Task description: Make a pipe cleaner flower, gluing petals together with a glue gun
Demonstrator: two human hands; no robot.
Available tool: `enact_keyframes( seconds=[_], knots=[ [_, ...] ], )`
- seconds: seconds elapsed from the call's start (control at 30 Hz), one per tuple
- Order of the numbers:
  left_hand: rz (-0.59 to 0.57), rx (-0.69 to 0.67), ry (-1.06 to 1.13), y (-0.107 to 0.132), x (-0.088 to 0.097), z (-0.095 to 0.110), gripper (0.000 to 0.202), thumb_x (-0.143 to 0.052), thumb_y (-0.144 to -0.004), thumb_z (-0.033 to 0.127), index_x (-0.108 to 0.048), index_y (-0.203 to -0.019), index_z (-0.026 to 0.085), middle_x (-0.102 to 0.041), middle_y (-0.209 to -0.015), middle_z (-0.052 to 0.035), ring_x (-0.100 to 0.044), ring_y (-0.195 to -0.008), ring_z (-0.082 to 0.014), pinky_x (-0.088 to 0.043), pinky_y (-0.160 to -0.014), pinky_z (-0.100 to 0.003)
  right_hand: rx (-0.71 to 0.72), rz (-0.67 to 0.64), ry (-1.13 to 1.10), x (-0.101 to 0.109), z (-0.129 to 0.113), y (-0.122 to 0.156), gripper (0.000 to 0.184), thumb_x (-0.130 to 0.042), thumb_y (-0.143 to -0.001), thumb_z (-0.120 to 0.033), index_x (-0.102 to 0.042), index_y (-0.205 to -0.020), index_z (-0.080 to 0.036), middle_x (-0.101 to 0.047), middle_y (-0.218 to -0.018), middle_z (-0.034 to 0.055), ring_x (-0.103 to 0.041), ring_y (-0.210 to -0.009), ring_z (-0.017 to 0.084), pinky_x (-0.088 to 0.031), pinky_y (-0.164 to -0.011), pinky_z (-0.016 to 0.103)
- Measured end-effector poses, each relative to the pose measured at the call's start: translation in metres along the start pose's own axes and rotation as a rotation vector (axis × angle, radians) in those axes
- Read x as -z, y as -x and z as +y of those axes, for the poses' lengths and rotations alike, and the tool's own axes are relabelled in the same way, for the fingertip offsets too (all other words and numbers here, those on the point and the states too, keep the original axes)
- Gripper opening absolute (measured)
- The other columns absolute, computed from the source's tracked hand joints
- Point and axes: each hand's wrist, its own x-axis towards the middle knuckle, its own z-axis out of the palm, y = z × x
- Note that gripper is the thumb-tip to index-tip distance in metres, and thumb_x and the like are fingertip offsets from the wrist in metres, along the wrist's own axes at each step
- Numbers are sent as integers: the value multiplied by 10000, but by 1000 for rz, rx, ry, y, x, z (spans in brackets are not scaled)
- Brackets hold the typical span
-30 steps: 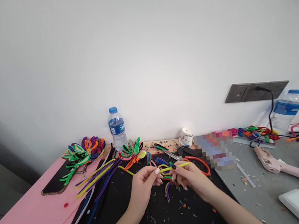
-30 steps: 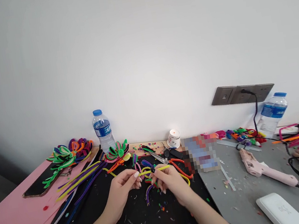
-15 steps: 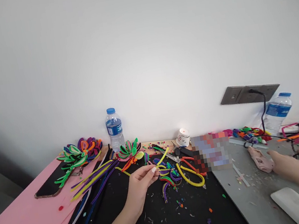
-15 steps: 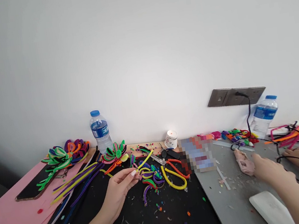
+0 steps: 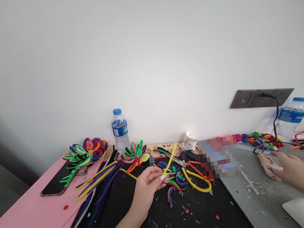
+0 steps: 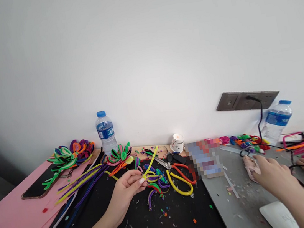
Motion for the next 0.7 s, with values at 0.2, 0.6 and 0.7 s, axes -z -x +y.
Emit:
enact_keyframes(
  seconds=[0.2,0.6,0.7],
  knots=[
    [-172,-7,-34,4,-4,-6,196,-669,-680,203,-531,-813,166,-658,-677,4,-639,-646,-151,-486,-626,-270,239,-500,-805,26,-143,49,277,-544,-733,-265,-533,-999,-191,-626,-798,70,-597,-752,209,-475,-659,326],
    [-278,-4,-113,5,-5,-13,294,-703,-621,166,-528,-858,173,-662,-727,-15,-624,-660,-164,-453,-621,-279,228,-723,-1345,-23,-232,92,236,-584,-761,-382,-545,-714,-154,-533,-534,-41,-417,-429,83,-317,-430,209],
    [-283,-16,-139,5,-6,-13,266,-694,-628,175,-545,-848,173,-661,-709,-14,-614,-643,-159,-450,-613,-276,219,-756,-1359,-23,-232,96,258,-594,-748,-402,-546,-700,-153,-541,-539,-35,-419,-428,83,-320,-433,211]
  ],
)
